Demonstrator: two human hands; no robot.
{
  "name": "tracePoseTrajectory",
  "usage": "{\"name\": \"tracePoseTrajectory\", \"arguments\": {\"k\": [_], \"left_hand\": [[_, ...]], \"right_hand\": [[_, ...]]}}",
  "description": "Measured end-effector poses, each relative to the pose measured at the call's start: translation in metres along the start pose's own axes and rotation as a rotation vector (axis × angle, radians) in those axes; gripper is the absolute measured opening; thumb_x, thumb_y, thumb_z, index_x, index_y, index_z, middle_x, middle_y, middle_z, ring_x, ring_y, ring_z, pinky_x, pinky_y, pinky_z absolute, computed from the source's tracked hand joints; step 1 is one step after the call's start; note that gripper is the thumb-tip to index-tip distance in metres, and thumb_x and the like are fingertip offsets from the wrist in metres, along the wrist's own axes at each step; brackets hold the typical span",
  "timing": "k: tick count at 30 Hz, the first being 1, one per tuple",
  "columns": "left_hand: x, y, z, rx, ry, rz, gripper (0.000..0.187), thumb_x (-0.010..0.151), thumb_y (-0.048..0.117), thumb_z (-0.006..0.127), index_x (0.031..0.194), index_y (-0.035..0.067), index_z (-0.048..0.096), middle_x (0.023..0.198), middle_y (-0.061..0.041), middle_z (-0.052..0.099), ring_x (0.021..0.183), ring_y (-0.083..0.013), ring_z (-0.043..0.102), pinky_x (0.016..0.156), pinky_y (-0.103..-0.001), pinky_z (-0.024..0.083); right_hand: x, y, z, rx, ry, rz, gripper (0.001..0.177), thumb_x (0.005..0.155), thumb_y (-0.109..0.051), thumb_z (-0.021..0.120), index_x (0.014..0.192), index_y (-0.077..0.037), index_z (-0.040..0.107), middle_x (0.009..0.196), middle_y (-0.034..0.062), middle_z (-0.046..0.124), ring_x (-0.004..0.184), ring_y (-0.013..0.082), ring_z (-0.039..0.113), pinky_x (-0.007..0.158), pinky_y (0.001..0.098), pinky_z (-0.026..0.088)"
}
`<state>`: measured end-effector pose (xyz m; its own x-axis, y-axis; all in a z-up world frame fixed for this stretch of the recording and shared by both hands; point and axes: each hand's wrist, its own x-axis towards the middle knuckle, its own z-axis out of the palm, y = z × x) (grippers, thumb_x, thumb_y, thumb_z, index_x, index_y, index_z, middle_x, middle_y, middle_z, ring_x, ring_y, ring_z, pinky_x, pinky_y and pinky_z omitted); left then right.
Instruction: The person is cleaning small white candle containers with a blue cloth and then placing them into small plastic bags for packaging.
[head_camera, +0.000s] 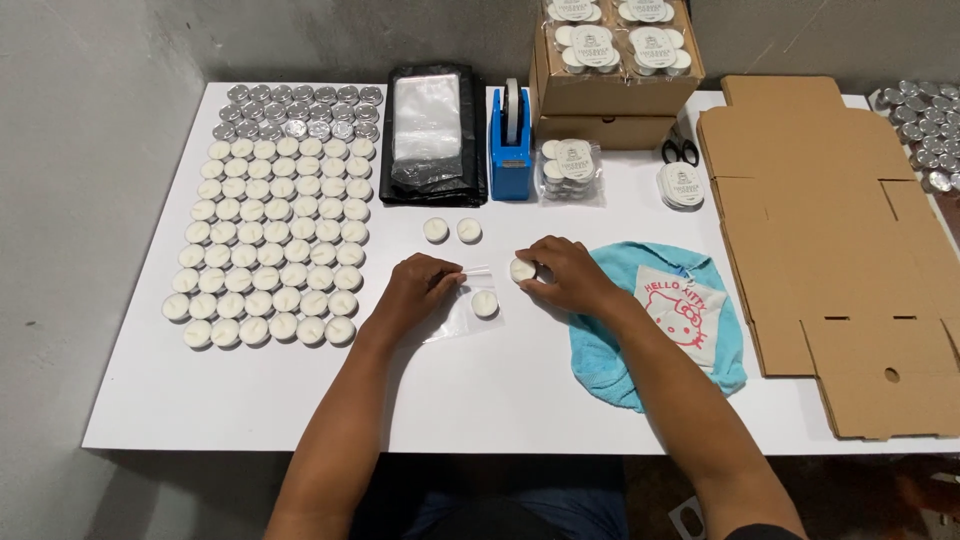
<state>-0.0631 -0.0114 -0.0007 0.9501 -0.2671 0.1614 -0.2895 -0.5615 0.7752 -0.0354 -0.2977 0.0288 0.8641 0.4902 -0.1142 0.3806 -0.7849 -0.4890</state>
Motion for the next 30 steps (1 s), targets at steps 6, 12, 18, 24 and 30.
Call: {"name": "tracePoseTrajectory", "arguments": {"k": [6,12,18,24,30], "left_hand": [[0.002,0.003,0.011,-0.054,0.002,0.045,0.019,0.098,0.023,0.07,0.108,0.01,0.079,0.094,-0.012,0.079,0.099,-0.0327,0.072,0.089,-0.042,0.057],[0.004,0.004,0.017,-0.069,0.012,0.089,0.016,0.097,0.019,0.072,0.106,0.009,0.08,0.092,-0.013,0.079,0.095,-0.0338,0.073,0.085,-0.042,0.058],[0.004,0.009,0.018,-0.08,-0.004,0.122,0.015,0.097,0.016,0.071,0.105,0.006,0.079,0.093,-0.016,0.079,0.094,-0.0371,0.072,0.082,-0.044,0.058],[0.005,-0.001,0.022,-0.072,-0.008,0.128,0.016,0.097,0.018,0.07,0.106,0.007,0.079,0.094,-0.015,0.079,0.096,-0.0367,0.072,0.083,-0.044,0.058],[0.005,-0.005,0.024,-0.063,-0.01,0.125,0.017,0.097,0.02,0.071,0.105,0.008,0.079,0.095,-0.014,0.079,0.097,-0.0368,0.072,0.083,-0.044,0.058]], "right_hand": [[-0.002,-0.001,0.007,0.082,0.045,-0.123,0.049,0.093,-0.034,0.076,0.135,-0.013,0.066,0.124,0.0067,0.069,0.117,0.0254,0.065,0.1,0.041,0.045],[-0.005,-0.003,0.01,0.131,0.039,-0.16,0.052,0.091,-0.031,0.076,0.138,-0.012,0.061,0.118,0.0077,0.072,0.114,0.0271,0.066,0.101,0.0427,0.044],[-0.005,-0.005,0.013,0.141,0.014,-0.123,0.051,0.086,-0.027,0.081,0.132,-0.013,0.064,0.113,0.0059,0.076,0.111,0.0255,0.068,0.104,0.0411,0.042],[-0.006,-0.01,0.004,0.203,0.004,-0.049,0.053,0.085,-0.023,0.084,0.132,-0.012,0.064,0.111,0.0091,0.076,0.11,0.0281,0.068,0.104,0.0418,0.044],[-0.004,-0.007,0.015,0.186,0.012,-0.087,0.045,0.09,-0.021,0.078,0.131,-0.017,0.062,0.1,0.0012,0.079,0.11,0.0231,0.069,0.108,0.0406,0.04]]}}
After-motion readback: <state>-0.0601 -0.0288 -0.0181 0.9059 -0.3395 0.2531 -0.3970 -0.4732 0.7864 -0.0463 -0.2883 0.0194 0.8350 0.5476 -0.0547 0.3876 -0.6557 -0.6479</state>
